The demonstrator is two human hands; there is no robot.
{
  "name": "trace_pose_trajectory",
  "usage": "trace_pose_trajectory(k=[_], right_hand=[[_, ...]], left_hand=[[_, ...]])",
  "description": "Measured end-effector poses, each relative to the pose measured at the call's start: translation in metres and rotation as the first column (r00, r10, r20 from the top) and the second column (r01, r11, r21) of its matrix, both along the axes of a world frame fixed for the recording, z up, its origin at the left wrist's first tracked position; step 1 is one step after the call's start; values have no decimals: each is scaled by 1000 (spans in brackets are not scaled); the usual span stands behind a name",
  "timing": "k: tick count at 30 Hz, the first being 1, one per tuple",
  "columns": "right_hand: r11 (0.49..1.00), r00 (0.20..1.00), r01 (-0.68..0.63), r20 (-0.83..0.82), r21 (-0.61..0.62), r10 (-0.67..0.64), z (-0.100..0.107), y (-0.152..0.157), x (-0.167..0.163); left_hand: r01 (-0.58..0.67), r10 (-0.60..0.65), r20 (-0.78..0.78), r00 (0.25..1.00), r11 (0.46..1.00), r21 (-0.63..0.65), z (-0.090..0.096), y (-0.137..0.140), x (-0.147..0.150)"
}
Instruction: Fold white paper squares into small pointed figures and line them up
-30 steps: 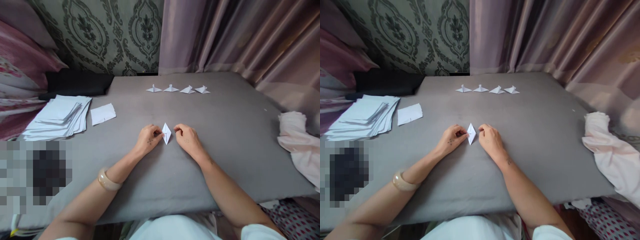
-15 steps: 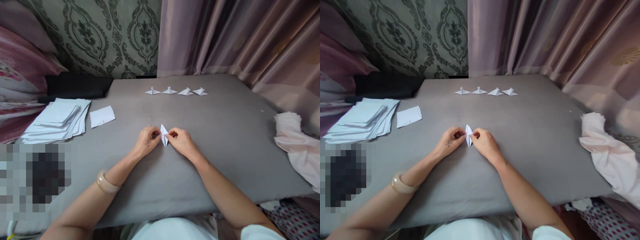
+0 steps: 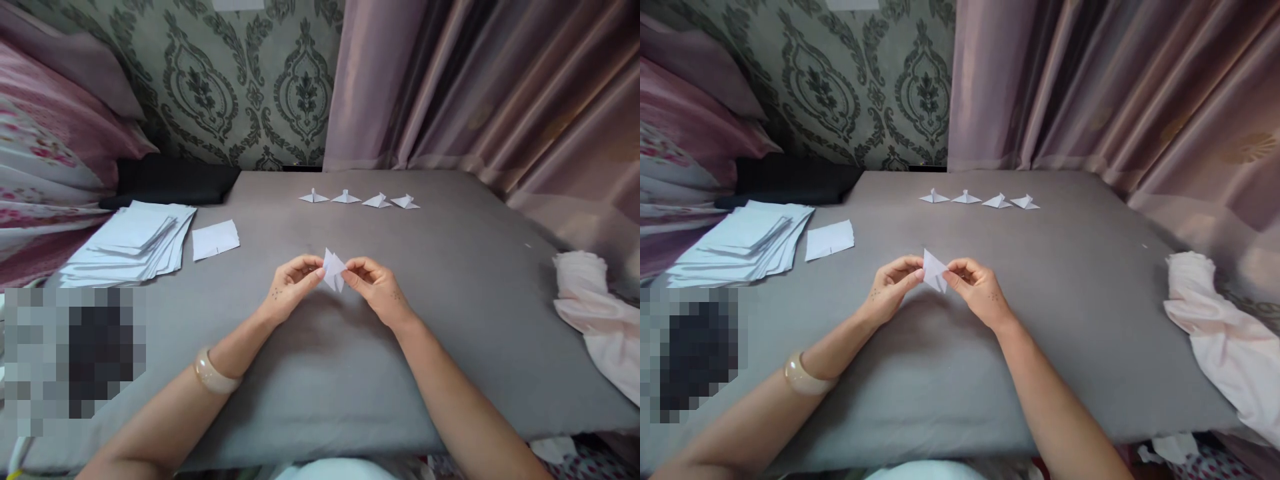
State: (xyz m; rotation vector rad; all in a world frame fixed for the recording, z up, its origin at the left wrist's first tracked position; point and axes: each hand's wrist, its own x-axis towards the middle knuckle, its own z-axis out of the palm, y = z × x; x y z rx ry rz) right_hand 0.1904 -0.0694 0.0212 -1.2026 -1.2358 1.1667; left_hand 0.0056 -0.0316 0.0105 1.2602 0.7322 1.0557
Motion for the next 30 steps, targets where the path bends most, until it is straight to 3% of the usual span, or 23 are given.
trace_pose_trajectory(k=[9, 14, 22, 27, 30], right_hand=[[999, 996, -46, -83, -26, 44, -4, 1, -2], [998, 998, -55, -14, -13, 54, 0, -1, -4], [997, 993, -45, 111, 56, 38, 3, -3, -7], [995, 987, -43, 161, 89, 28, 0, -3, -9], [993, 985, -73, 164, 92, 57, 1, -4, -9]], left_hand=[[-14, 14, -5, 1000, 999, -35, 3, -2, 2], [19, -14, 71, 997, 997, -76, 4, -4, 5], [100, -100, -6, 995, 994, -48, 9, -6, 5], [67, -64, -55, 996, 996, 51, 6, -4, 5], [64, -64, 0, 998, 998, 3, 6, -5, 7]])
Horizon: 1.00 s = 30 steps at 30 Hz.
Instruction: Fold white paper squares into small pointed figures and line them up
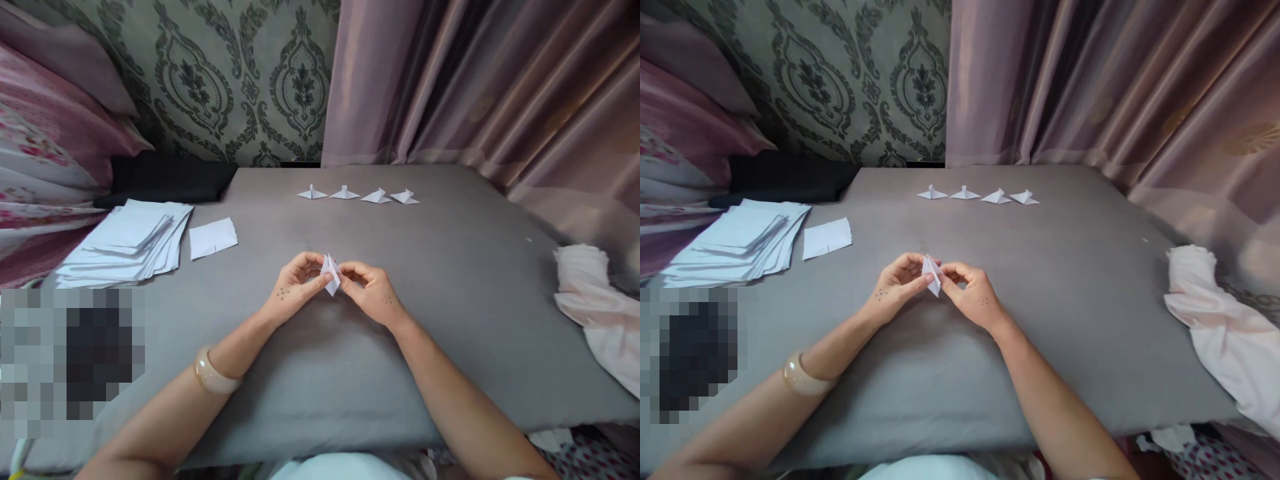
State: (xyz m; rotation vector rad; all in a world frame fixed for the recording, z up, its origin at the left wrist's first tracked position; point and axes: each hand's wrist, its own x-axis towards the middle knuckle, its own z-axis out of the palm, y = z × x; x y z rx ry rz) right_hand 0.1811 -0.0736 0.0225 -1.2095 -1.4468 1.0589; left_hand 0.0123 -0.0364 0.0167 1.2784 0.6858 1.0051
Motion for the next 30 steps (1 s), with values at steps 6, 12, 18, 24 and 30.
trace_pose_trajectory(k=[6, 12, 18, 24, 30], right_hand=[[995, 995, -95, -26, -41, 94, 8, -5, 2], [997, 999, -34, -38, -70, 32, 4, -4, -3], [987, 989, -48, -143, -153, 26, 0, -2, -4], [969, 971, -55, -237, -242, -4, -1, 1, -2], [916, 915, 23, -361, -401, -181, -13, 6, -4]], left_hand=[[-8, 8, -6, 1000, 998, -63, 1, -1, 2], [-9, 12, 27, 1000, 995, -102, -3, 1, 2], [7, -5, 14, 1000, 991, -137, -9, 4, -2], [22, -21, 11, 1000, 981, -193, -10, 6, -3], [-50, 61, 60, 996, 984, -169, -8, 5, 5]])
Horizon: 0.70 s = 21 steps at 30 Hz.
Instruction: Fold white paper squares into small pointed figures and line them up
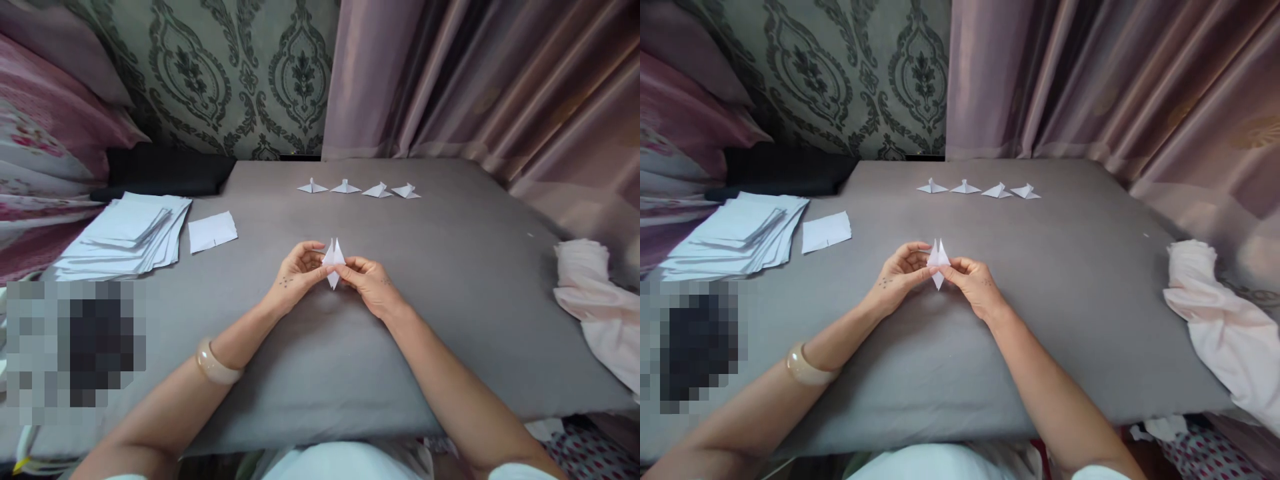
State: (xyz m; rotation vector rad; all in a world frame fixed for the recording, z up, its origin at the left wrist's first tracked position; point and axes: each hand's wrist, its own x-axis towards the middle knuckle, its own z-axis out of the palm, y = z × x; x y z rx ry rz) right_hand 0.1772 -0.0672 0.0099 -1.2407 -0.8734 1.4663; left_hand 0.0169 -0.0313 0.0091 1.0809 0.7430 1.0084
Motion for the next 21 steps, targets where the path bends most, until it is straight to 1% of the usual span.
trace_pose_trajectory(k=[2, 5, 9, 14, 18, 21], right_hand=[[1000, 999, 17, -40, -23, -18, -4, 2, -1], [999, 998, 33, -59, -14, -34, -7, 3, -3], [998, 999, 47, -20, 29, -47, -8, 4, -7], [993, 998, 45, 46, 112, -50, -5, 3, -12], [988, 998, 38, 53, 150, -46, -4, 1, -13], [987, 999, 20, 40, 157, -26, -5, 0, -11]], left_hand=[[-32, 31, 4, 999, 999, 20, 0, 0, 2], [-59, 60, -20, 998, 998, 36, -2, 0, 2], [-66, 65, -55, 996, 998, -9, -2, 2, 0], [-116, 115, -47, 992, 993, -24, -2, 3, -3], [-90, 89, -18, 996, 992, -82, -2, 3, -5], [-80, 78, -19, 997, 993, -84, -3, 3, -6]])
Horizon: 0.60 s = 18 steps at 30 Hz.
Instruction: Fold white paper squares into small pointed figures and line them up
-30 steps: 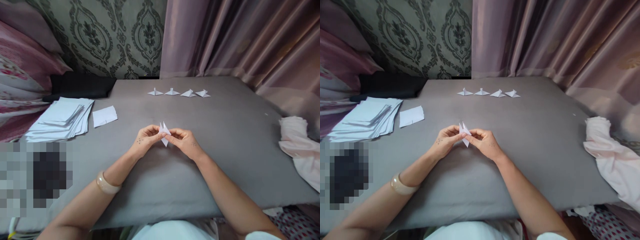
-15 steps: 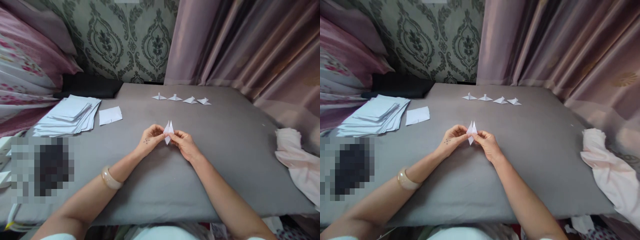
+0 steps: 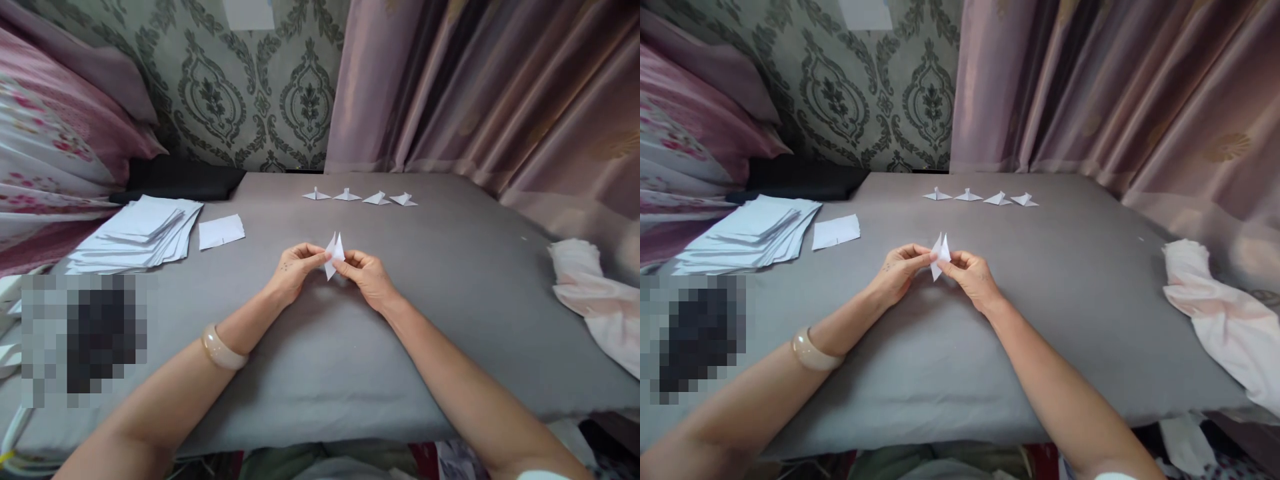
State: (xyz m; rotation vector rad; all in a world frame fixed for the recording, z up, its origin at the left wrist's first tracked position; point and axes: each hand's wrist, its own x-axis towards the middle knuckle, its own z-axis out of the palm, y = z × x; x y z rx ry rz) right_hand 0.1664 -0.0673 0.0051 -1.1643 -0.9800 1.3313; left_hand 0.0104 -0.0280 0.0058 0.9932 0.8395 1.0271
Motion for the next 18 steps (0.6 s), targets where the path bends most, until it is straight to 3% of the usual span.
trace_pose_trajectory(k=[6, 18], right_hand=[[995, 991, -95, -94, -36, 91, 1, 0, 5], [999, 998, 4, 70, 32, -6, -4, 4, 8]], left_hand=[[22, -22, -7, 1000, 1000, 22, -5, 3, -2], [39, -31, 63, 998, 992, -118, 1, 2, 0]])
